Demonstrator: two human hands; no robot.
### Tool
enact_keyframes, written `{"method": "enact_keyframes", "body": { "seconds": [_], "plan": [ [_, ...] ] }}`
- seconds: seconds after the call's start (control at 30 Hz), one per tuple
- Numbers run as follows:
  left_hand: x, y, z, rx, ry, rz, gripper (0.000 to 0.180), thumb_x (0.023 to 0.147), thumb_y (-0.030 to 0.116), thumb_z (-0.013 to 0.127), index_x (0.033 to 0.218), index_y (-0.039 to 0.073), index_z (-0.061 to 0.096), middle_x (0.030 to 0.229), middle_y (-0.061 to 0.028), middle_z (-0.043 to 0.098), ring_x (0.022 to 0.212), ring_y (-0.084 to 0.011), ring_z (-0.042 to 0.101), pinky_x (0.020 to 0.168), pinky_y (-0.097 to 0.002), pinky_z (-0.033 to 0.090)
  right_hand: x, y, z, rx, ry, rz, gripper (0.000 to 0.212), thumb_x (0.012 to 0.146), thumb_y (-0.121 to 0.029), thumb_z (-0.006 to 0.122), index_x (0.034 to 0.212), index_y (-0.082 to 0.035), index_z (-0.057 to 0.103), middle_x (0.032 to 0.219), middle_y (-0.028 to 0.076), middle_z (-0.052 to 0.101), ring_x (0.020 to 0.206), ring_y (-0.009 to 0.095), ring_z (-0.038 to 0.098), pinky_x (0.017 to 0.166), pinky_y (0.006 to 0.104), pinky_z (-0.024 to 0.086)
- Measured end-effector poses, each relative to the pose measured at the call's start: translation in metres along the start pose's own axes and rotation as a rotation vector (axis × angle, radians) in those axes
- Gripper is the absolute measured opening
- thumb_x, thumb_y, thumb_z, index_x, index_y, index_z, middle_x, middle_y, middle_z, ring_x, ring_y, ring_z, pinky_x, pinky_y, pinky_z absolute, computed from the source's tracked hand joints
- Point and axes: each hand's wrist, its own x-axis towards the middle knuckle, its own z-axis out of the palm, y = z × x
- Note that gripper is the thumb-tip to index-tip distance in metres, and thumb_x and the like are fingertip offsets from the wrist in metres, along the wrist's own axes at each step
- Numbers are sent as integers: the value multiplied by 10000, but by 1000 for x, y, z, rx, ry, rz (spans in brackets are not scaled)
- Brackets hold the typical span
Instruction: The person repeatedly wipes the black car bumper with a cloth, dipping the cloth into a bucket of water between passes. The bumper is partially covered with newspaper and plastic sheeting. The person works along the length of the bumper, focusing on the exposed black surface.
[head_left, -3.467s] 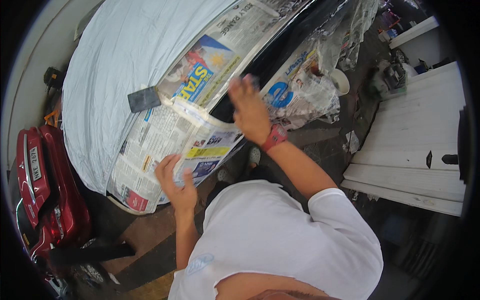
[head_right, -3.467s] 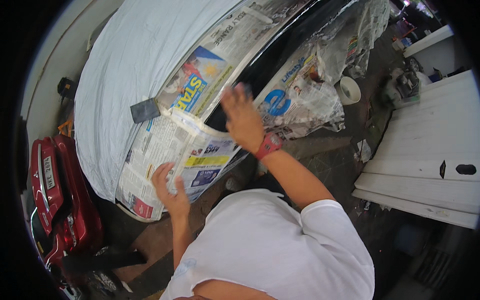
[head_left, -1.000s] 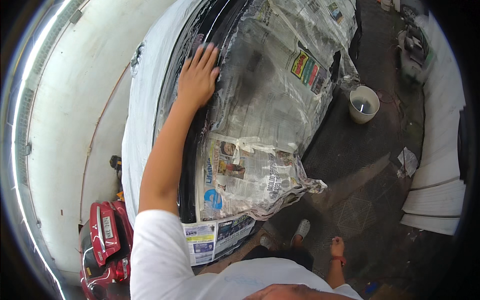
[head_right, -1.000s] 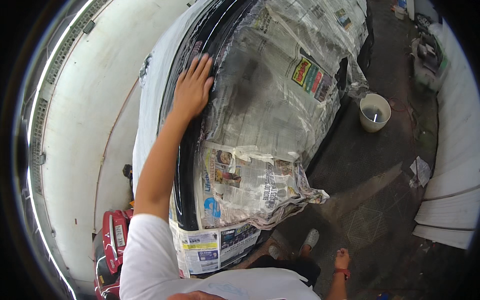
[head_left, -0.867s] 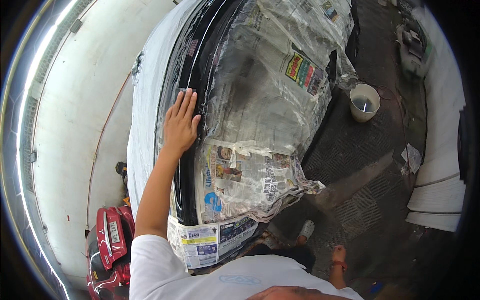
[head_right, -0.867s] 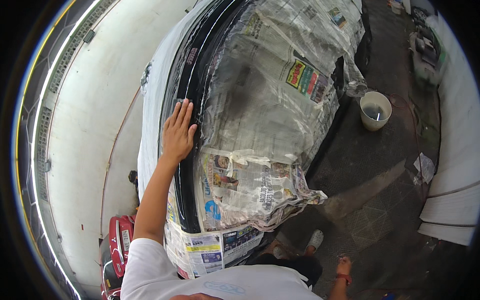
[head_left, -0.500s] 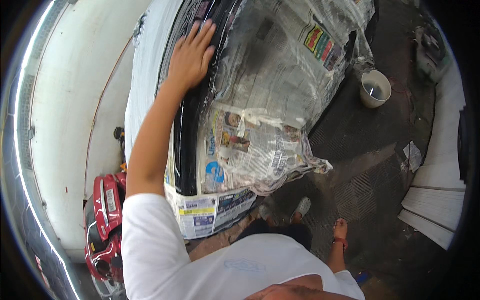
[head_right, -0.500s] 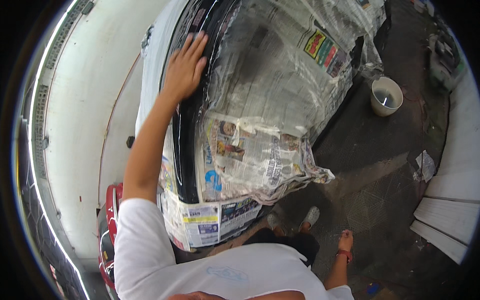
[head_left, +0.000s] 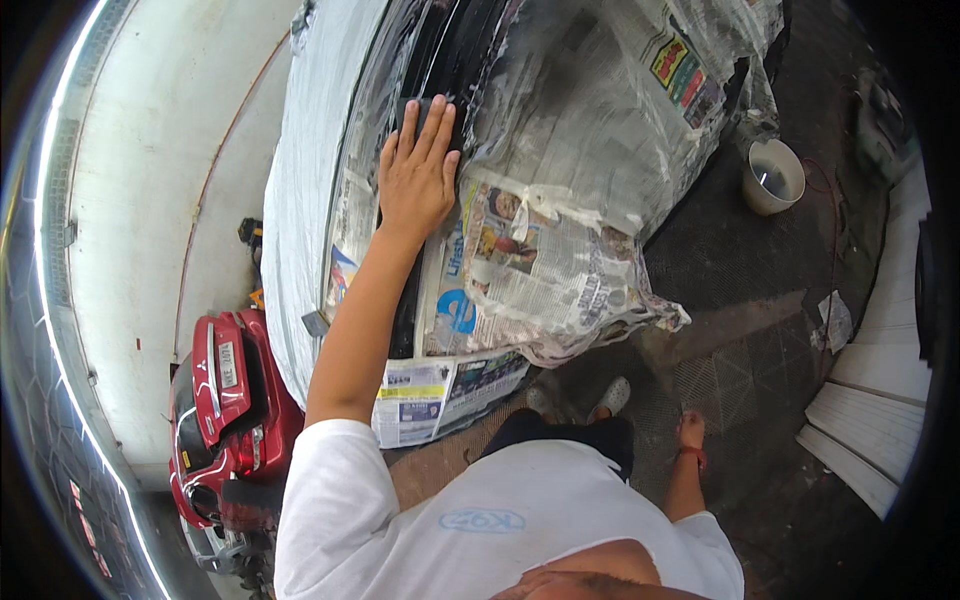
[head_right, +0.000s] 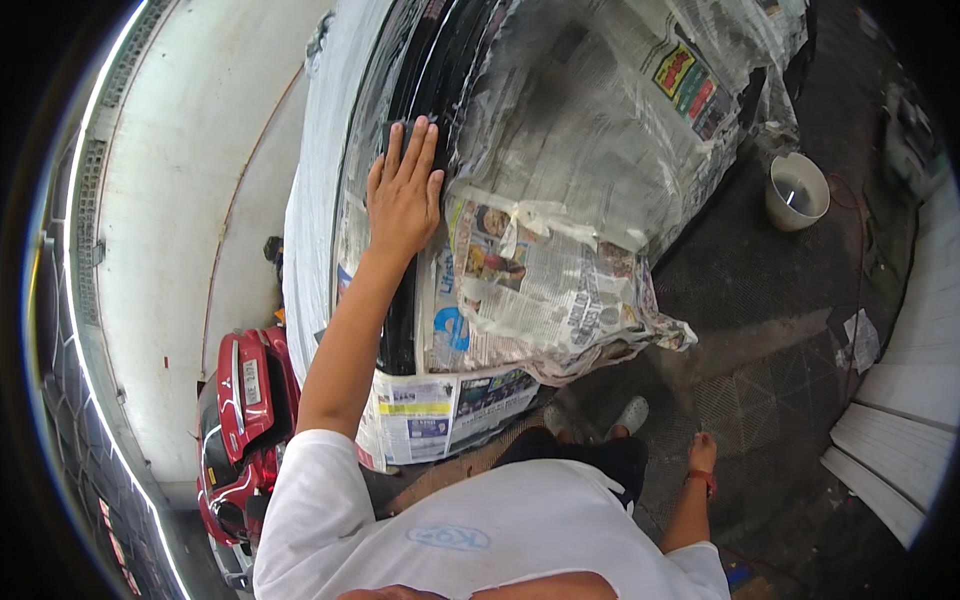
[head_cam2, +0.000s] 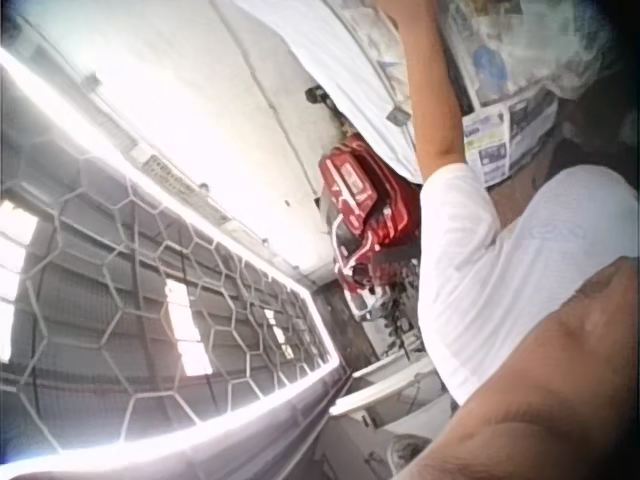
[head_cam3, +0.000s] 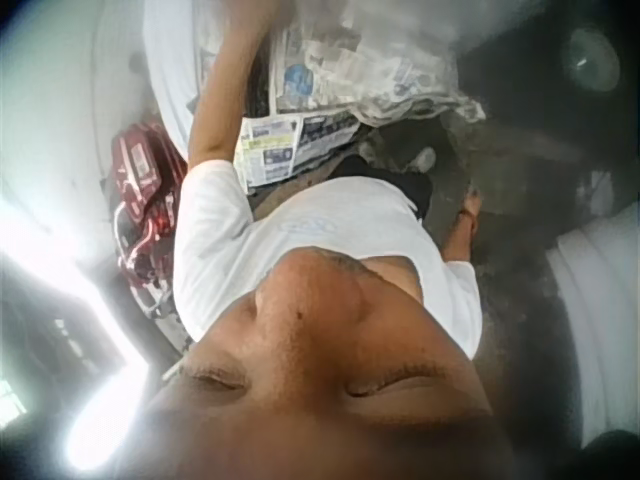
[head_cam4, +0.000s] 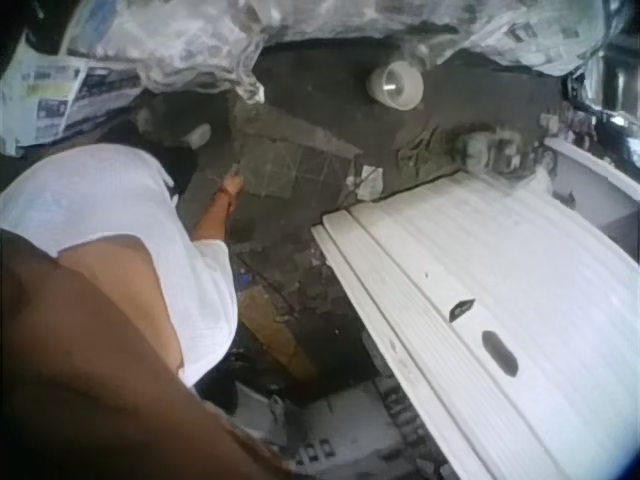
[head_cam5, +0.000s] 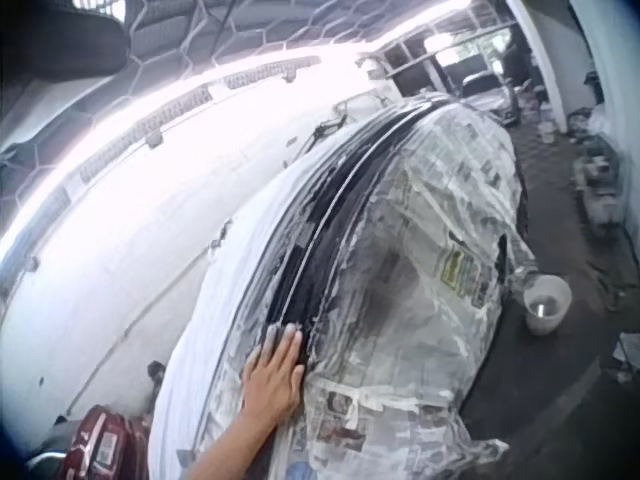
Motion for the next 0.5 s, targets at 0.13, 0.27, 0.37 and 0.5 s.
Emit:
{"method": "enact_keyframes", "body": {
  "seconds": [0.13, 0.27, 0.37, 0.5],
  "plan": [
    [-111, -3, 15, 31, -149, -26, 582, 1144, 360, 471, 1699, 184, 482, 1789, 4, 416, 1667, -283, 338, 1293, -474, 287, -16, -8, 9, -19, -2, -29, 194, 1141, -157, 595, 1231, 0, 665, 1012, 43, 678, 844, 126, 645, 737, 313, 556],
    [-206, -22, 27, 68, -211, -15, 582, 1145, 362, 458, 1702, 196, 488, 1782, 10, 431, 1669, -291, 339, 1303, -485, 256, -14, 15, 27, 63, -87, -11, 193, 1143, -167, 599, 1234, -10, 665, 1011, 36, 674, 848, 130, 643, 743, 314, 557],
    [-121, -9, 14, 26, -137, -22, 610, 1143, 353, 460, 1725, 170, 440, 1795, -27, 407, 1683, -301, 306, 1298, -468, 238, -24, 31, 31, 63, -99, 20, 199, 1148, -182, 596, 1235, -18, 667, 1009, 33, 673, 843, 132, 643, 745, 318, 555],
    [-32, -5, 5, -7, 6, 21, 592, 1142, 313, 482, 1718, 184, 443, 1797, -12, 398, 1668, -283, 324, 1289, -467, 282, -27, 47, 30, -14, -126, 27, 200, 1148, -198, 600, 1234, -33, 672, 1001, 37, 672, 833, 136, 643, 748, 326, 553]
  ]
}}
